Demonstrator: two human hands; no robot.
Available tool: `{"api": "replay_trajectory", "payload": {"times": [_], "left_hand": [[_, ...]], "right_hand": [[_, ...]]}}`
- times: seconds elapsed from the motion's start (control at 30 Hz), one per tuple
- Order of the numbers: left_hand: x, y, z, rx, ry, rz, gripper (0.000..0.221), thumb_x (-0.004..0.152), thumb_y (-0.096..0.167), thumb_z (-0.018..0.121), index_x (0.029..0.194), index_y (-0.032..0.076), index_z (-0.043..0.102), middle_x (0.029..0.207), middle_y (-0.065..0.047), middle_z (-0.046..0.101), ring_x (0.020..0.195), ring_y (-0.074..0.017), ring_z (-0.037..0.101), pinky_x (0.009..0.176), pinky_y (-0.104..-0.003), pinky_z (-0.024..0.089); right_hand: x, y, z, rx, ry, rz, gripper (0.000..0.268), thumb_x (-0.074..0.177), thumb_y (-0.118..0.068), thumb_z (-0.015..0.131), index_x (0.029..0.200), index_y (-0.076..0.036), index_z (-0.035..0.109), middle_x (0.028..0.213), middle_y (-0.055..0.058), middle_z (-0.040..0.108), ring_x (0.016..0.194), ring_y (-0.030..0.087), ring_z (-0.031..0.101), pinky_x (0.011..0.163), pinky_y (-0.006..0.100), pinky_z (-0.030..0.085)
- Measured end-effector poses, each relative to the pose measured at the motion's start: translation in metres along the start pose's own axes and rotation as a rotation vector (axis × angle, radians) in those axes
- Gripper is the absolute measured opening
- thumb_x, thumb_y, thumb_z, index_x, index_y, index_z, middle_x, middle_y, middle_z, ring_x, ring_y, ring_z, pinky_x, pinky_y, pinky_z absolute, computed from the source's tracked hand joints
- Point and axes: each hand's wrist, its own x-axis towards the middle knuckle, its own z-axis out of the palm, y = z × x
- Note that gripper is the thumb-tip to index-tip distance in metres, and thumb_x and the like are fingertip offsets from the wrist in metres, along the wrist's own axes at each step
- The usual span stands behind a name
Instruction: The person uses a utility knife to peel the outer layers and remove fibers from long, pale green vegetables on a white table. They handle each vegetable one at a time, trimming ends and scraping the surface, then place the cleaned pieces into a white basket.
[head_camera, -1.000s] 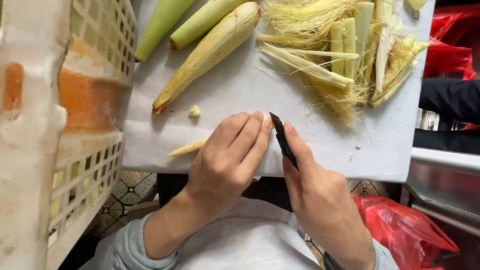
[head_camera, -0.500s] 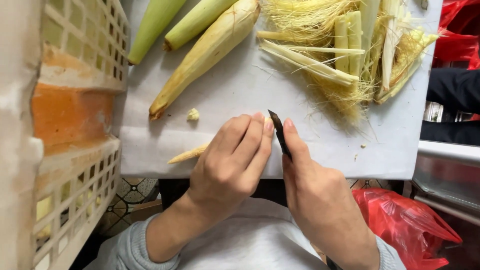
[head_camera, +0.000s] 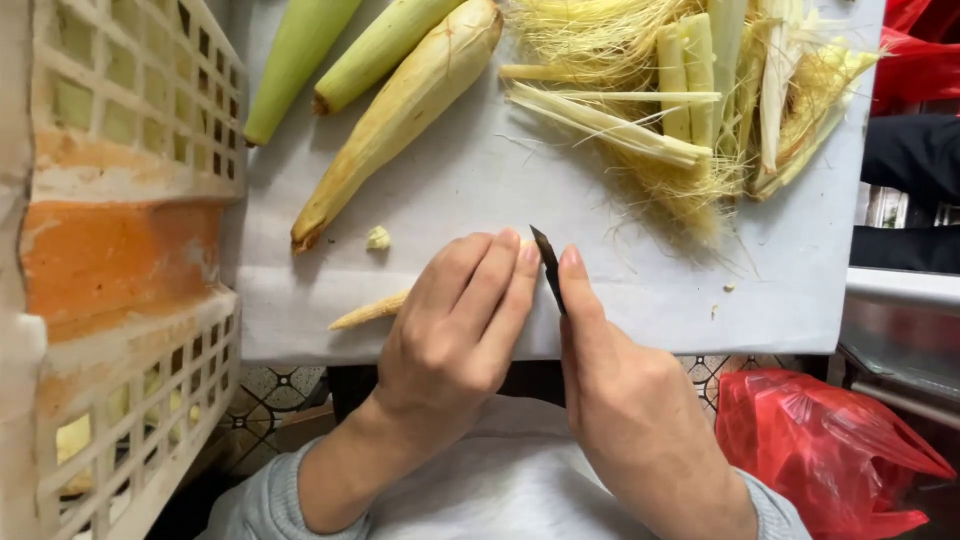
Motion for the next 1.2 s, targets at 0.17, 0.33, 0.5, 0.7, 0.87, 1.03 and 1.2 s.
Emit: {"api": "replay_trajectory", "payload": {"times": [0.17,0.33,0.5,0.7,0.87,1.03,1.2], "left_hand": [[0.003,0.0,-0.002,-0.022,-0.015,0.005,0.014,0.103,-0.01,0.06,0.113,-0.019,0.064,0.11,-0.031,0.065,0.097,-0.0415,0.064,0.085,-0.05,0.061],[0.002,0.0,-0.001,-0.037,-0.027,-0.001,0.014,0.102,-0.01,0.06,0.113,-0.018,0.065,0.109,-0.03,0.066,0.097,-0.0414,0.065,0.086,-0.051,0.061],[0.004,0.0,-0.004,-0.066,-0.024,-0.004,0.015,0.102,-0.009,0.059,0.113,-0.019,0.064,0.109,-0.031,0.066,0.098,-0.0413,0.064,0.088,-0.05,0.061],[0.001,0.001,-0.002,-0.092,-0.002,-0.042,0.02,0.104,-0.007,0.051,0.114,-0.019,0.064,0.11,-0.03,0.067,0.101,-0.0414,0.066,0.091,-0.049,0.06],[0.001,0.002,-0.002,-0.047,-0.034,-0.032,0.019,0.104,-0.006,0.057,0.117,-0.017,0.065,0.111,-0.026,0.067,0.102,-0.0396,0.064,0.092,-0.048,0.058],[-0.002,0.001,-0.008,0.003,-0.153,-0.057,0.038,0.108,0.02,0.057,0.126,-0.013,0.058,0.118,-0.024,0.06,0.112,-0.0392,0.057,0.098,-0.05,0.051],[0.001,0.0,-0.008,0.015,-0.18,-0.052,0.022,0.102,-0.003,0.055,0.123,-0.01,0.058,0.108,-0.022,0.056,0.103,-0.0385,0.054,0.095,-0.048,0.048]], "right_hand": [[0.001,0.001,0.003,-0.032,-0.031,0.023,0.062,0.097,-0.002,0.049,0.157,0.005,0.035,0.086,0.014,0.069,0.052,0.035,0.064,0.049,0.05,0.05],[0.001,0.001,0.001,0.074,-0.165,0.133,0.068,0.096,-0.006,0.047,0.161,-0.001,0.029,0.093,0.018,0.071,0.057,0.046,0.067,0.051,0.061,0.049],[-0.003,-0.001,0.006,0.074,-0.096,0.15,0.062,0.099,-0.011,0.052,0.159,-0.006,0.034,0.094,0.017,0.074,0.058,0.046,0.068,0.053,0.059,0.049],[-0.004,-0.003,0.013,-0.232,-0.147,0.088,0.074,0.089,-0.004,0.052,0.16,0.0,0.032,0.068,0.006,0.064,0.044,0.031,0.066,0.04,0.052,0.054],[0.002,-0.003,0.002,-0.016,-0.179,0.144,0.069,0.094,-0.006,0.048,0.161,0.0,0.028,0.08,0.017,0.07,0.054,0.044,0.068,0.048,0.059,0.051],[0.001,-0.002,0.0,0.087,-0.088,0.095,0.061,0.1,-0.008,0.048,0.157,0.003,0.032,0.08,0.023,0.072,0.051,0.046,0.066,0.048,0.059,0.048],[0.0,-0.001,0.002,0.098,-0.063,0.095,0.06,0.101,-0.011,0.048,0.157,0.002,0.032,0.079,0.023,0.073,0.056,0.046,0.069,0.05,0.061,0.049]]}}
